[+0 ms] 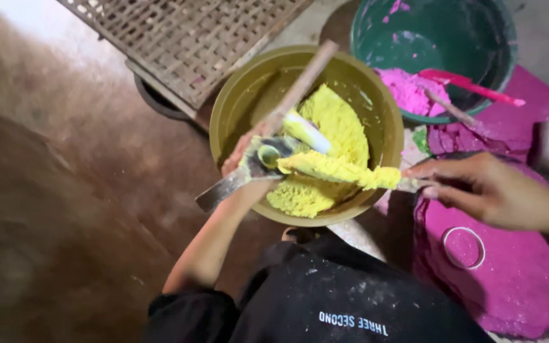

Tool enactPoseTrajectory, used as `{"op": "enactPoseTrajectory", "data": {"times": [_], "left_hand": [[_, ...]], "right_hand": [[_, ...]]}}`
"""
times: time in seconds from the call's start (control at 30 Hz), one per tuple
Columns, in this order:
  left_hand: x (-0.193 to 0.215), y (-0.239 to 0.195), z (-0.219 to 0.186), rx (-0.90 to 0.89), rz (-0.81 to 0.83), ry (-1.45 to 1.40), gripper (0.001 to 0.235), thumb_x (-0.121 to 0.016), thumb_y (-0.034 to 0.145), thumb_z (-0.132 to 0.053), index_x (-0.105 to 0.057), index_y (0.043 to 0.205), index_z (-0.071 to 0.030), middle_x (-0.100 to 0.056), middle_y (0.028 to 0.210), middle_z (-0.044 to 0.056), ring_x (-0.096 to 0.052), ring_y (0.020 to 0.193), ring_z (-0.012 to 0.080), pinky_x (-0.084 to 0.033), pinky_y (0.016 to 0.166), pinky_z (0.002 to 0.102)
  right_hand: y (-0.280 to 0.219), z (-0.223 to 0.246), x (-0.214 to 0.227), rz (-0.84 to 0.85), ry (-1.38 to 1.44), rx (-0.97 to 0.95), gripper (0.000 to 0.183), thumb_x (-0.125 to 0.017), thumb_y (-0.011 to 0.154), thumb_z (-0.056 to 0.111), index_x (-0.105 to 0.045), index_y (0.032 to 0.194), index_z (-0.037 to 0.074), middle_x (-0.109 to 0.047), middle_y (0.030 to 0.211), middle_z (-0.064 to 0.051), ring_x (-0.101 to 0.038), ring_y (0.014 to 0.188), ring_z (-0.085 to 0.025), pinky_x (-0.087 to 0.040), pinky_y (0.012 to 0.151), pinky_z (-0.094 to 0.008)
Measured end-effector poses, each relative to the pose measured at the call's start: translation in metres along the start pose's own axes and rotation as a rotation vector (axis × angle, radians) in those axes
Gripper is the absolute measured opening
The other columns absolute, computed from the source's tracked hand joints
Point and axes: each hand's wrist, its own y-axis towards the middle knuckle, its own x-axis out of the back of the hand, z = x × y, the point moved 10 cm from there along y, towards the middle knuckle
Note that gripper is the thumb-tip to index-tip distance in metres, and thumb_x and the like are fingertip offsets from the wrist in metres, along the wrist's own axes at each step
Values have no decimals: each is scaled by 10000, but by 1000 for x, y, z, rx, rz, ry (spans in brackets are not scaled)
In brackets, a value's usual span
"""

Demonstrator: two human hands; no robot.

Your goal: The person uses a manual dough press to form yellow dough into ring shapes on a pink sheet, then places pink dough on top to create layered rings. They repeat this process multiple times, arranging the finished pieces on a tray.

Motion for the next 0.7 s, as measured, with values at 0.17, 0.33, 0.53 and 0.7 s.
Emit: {"op": "enactPoseTrajectory", "data": {"times": [0.17, 0.33, 0.53, 0.7], "left_hand": [[-25, 0, -36, 32, 454, 424, 866, -787, 776, -465, -457, 1541, -228, -614, 1326, 80, -638, 1229, 251, -549, 1008, 395], [-56, 20, -68, -245, 344, 460, 736, -766, 775, -312, -522, 1446, -134, -601, 1440, 130, -599, 1264, 360, -517, 973, 468], [-55, 5, -27, 79, 477, 301, 573, -717, 840, -260, -607, 1397, -182, -648, 1352, 116, -662, 1154, 288, -542, 958, 412], [-14, 38, -33, 112, 356, 243, 475, -698, 866, -180, -630, 1333, -130, -707, 1246, 89, -679, 1137, 250, -542, 981, 385]], "right_hand": [[18, 52, 57, -173, -266, 202, 412, -684, 864, 337, -723, 1274, 317, -804, 983, -11, -736, 748, -176, -604, 659, -362], [45, 132, 17, -286, -879, 266, 302, -599, 867, 208, -684, 1155, 186, -705, 991, -34, -716, 809, -241, -576, 604, -413], [-6, 160, -8, -498, -943, 451, 355, -610, 799, 144, -662, 1150, 132, -635, 766, -27, -678, 631, -203, -547, 475, -343], [-59, 130, 50, -629, -891, 216, 347, -603, 818, 150, -692, 1146, 219, -596, 755, 0, -668, 609, -202, -533, 452, -382]]}}
